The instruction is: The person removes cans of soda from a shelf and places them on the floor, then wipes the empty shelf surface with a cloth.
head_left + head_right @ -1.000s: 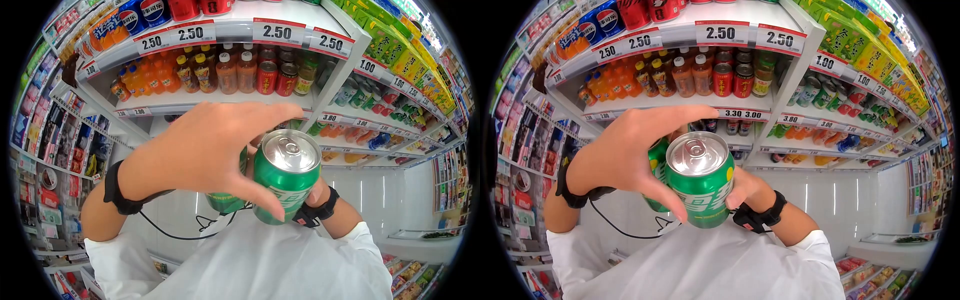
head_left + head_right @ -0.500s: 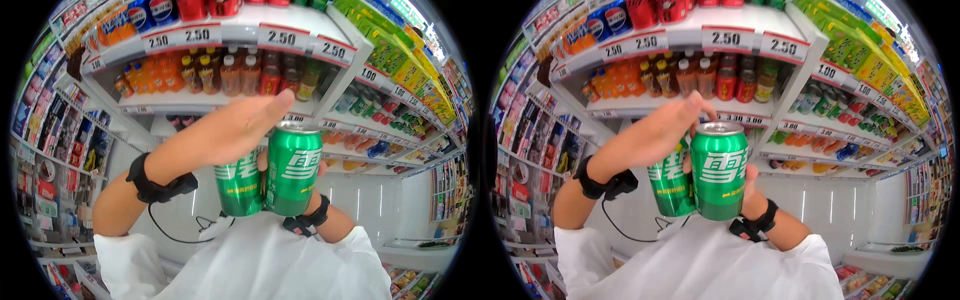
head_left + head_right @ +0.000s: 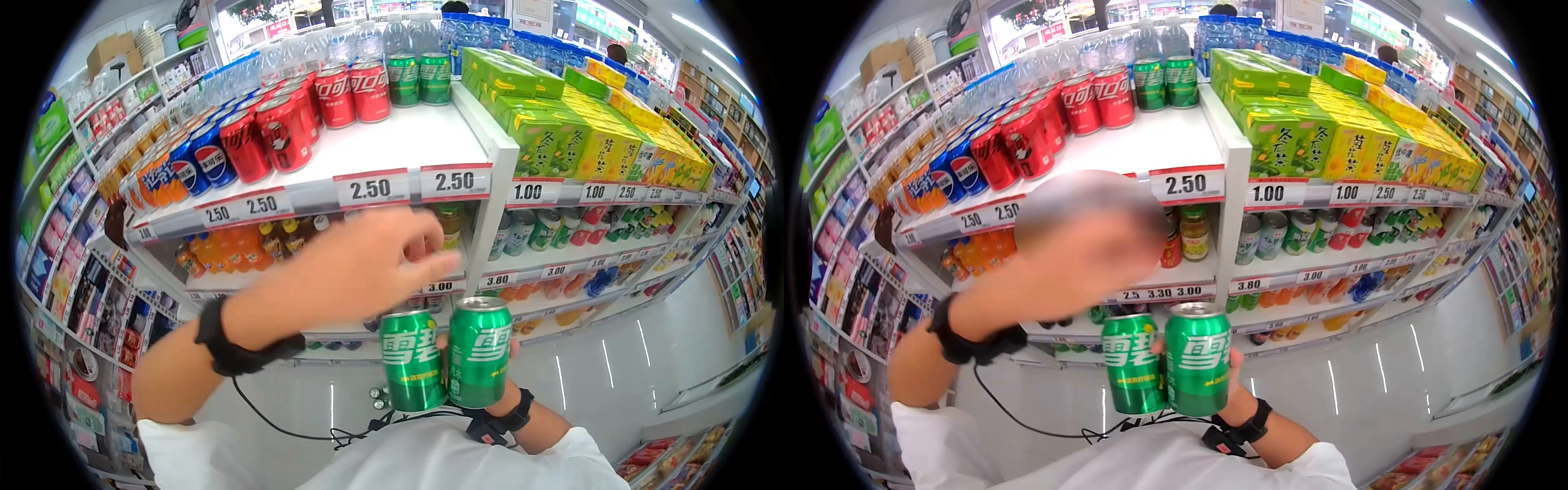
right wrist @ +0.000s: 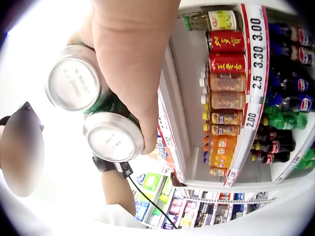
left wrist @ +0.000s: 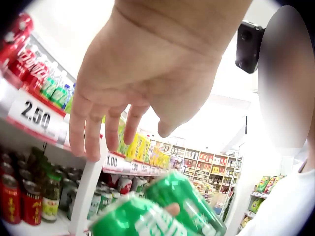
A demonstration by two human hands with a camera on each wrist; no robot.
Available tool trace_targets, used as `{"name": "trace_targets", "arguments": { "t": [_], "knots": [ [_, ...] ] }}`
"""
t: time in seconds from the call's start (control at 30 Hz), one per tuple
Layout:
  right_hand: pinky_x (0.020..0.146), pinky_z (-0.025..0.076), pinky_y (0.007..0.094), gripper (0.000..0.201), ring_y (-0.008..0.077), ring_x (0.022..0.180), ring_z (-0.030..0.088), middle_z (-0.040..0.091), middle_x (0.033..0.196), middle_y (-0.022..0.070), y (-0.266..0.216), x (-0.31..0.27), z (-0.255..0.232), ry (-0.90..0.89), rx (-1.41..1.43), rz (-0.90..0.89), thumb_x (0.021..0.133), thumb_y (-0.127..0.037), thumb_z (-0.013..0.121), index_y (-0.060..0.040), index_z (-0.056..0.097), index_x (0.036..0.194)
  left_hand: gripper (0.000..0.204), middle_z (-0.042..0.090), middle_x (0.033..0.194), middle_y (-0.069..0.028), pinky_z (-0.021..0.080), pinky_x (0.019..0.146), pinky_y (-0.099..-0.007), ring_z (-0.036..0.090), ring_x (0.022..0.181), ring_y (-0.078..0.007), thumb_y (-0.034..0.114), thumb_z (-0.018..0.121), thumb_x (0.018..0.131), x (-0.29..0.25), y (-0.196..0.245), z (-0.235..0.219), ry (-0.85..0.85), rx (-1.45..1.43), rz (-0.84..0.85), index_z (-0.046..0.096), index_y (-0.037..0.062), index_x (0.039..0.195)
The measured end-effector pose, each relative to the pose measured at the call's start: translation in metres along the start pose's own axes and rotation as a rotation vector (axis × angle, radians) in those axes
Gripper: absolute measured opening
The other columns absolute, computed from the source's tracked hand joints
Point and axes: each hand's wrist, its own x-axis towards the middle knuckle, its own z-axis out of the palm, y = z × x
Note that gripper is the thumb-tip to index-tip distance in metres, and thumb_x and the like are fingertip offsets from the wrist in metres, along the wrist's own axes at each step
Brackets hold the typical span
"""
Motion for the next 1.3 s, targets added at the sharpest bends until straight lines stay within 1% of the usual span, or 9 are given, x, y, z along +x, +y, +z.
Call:
{"name": "trace_targets", "arguments": {
  "t": [0.07, 0.17, 0.37, 0.77, 0.87, 0.93, 1.07, 1.2, 1.3],
  "knots": [
    [0.103, 0.048, 0.0421, 0.107, 0.0256, 0.119, 0.057, 0.056, 0.135, 0.016, -0.017, -0.023, -0.016, 0.096, -0.078, 0.056, 0.072, -0.082, 0.064, -0.0046, 0.043, 0.143, 0.02, 0.065, 0.107, -0.0168, 0.053, 0.077, -0.0408, 0.065, 0.091, -0.0301, 0.021, 0.062, 0.096, 0.023, 0.005, -0.034, -0.056, 0.187, 0.006, 0.064, 0.003, 0.103],
    [0.1, 0.051, 0.0453, 0.105, 0.0279, 0.116, 0.059, 0.057, 0.132, 0.0187, -0.032, -0.037, -0.027, 0.148, -0.095, -0.071, 0.072, -0.08, 0.066, -0.0025, 0.045, 0.139, 0.032, 0.065, 0.082, -0.0087, 0.048, 0.067, -0.0305, 0.058, 0.076, -0.0128, 0.032, 0.063, 0.097, 0.056, 0.007, -0.08, 0.157, 0.33, -0.006, 0.067, 0.001, 0.1],
    [0.085, 0.06, 0.0462, 0.098, 0.0313, 0.099, 0.067, 0.057, 0.128, 0.0241, -0.056, -0.078, -0.078, 0.259, 0.014, -0.122, 0.074, -0.073, 0.073, 0.0002, 0.048, 0.135, 0.047, 0.069, 0.098, -0.0159, 0.05, 0.078, -0.0353, 0.064, 0.091, -0.0198, 0.043, 0.06, 0.097, 0.13, -0.061, -0.157, 0.187, 0.601, -0.291, 0.067, -0.002, 0.111],
    [0.097, 0.052, 0.0586, 0.096, 0.0376, 0.116, 0.061, 0.057, 0.131, 0.0221, -0.112, -0.036, -0.069, 0.036, 0.089, -0.273, 0.076, -0.07, 0.073, 0.0026, 0.048, 0.133, 0.089, 0.069, 0.074, -0.0234, 0.057, 0.076, -0.0442, 0.072, 0.078, -0.0352, 0.078, 0.058, 0.079, 0.208, -0.14, -0.14, 0.105, 0.808, -0.681, 0.072, -0.009, 0.089],
    [0.098, 0.052, 0.0574, 0.097, 0.0366, 0.117, 0.059, 0.059, 0.13, 0.0203, -0.119, -0.038, -0.079, 0.025, 0.084, -0.242, 0.075, -0.072, 0.072, 0.0023, 0.048, 0.133, 0.097, 0.071, 0.082, -0.0252, 0.057, 0.077, -0.0435, 0.072, 0.085, -0.037, 0.083, 0.058, 0.074, 0.215, -0.17, -0.142, 0.215, 0.824, -0.673, 0.072, -0.0108, 0.096],
    [0.096, 0.053, 0.0548, 0.1, 0.0354, 0.114, 0.06, 0.059, 0.128, 0.0208, -0.121, -0.051, -0.099, 0.095, 0.019, -0.196, 0.073, -0.073, 0.073, 0.0024, 0.048, 0.134, 0.113, 0.066, 0.113, -0.0323, 0.053, 0.089, -0.0435, 0.067, 0.105, -0.0416, 0.082, 0.061, 0.073, 0.221, -0.178, -0.146, 0.2, 0.713, -0.782, 0.054, -0.0143, 0.132],
    [0.094, 0.055, 0.0499, 0.104, 0.0328, 0.109, 0.062, 0.06, 0.126, 0.023, -0.134, -0.066, -0.113, 0.263, -0.038, -0.096, 0.07, -0.073, 0.075, 0.0036, 0.046, 0.134, 0.117, 0.059, 0.129, -0.0331, 0.049, 0.098, -0.0422, 0.06, 0.12, -0.0411, 0.083, 0.063, 0.071, 0.228, -0.191, -0.146, 0.206, 0.655, -0.832, 0.052, -0.0137, 0.135],
    [0.093, 0.056, 0.0494, 0.103, 0.0327, 0.109, 0.063, 0.06, 0.125, 0.0231, -0.142, -0.064, -0.124, 0.225, -0.024, -0.099, 0.069, -0.071, 0.077, 0.0034, 0.046, 0.133, 0.118, 0.064, 0.116, -0.032, 0.048, 0.098, -0.0455, 0.061, 0.117, -0.0416, 0.086, 0.065, 0.065, 0.219, -0.198, -0.131, 0.38, 0.721, -0.691, 0.058, -0.0164, 0.122],
    [0.091, 0.058, 0.0484, 0.103, 0.0323, 0.108, 0.064, 0.06, 0.126, 0.0231, -0.151, -0.055, -0.125, 0.074, 0.197, -0.009, 0.068, -0.07, 0.079, 0.0042, 0.047, 0.132, 0.119, 0.058, 0.127, -0.0325, 0.044, 0.103, -0.0454, 0.056, 0.122, -0.0419, 0.087, 0.064, 0.065, 0.219, -0.196, -0.138, 0.264, 0.636, -0.765, 0.055, -0.0156, 0.126]
  ]
}}
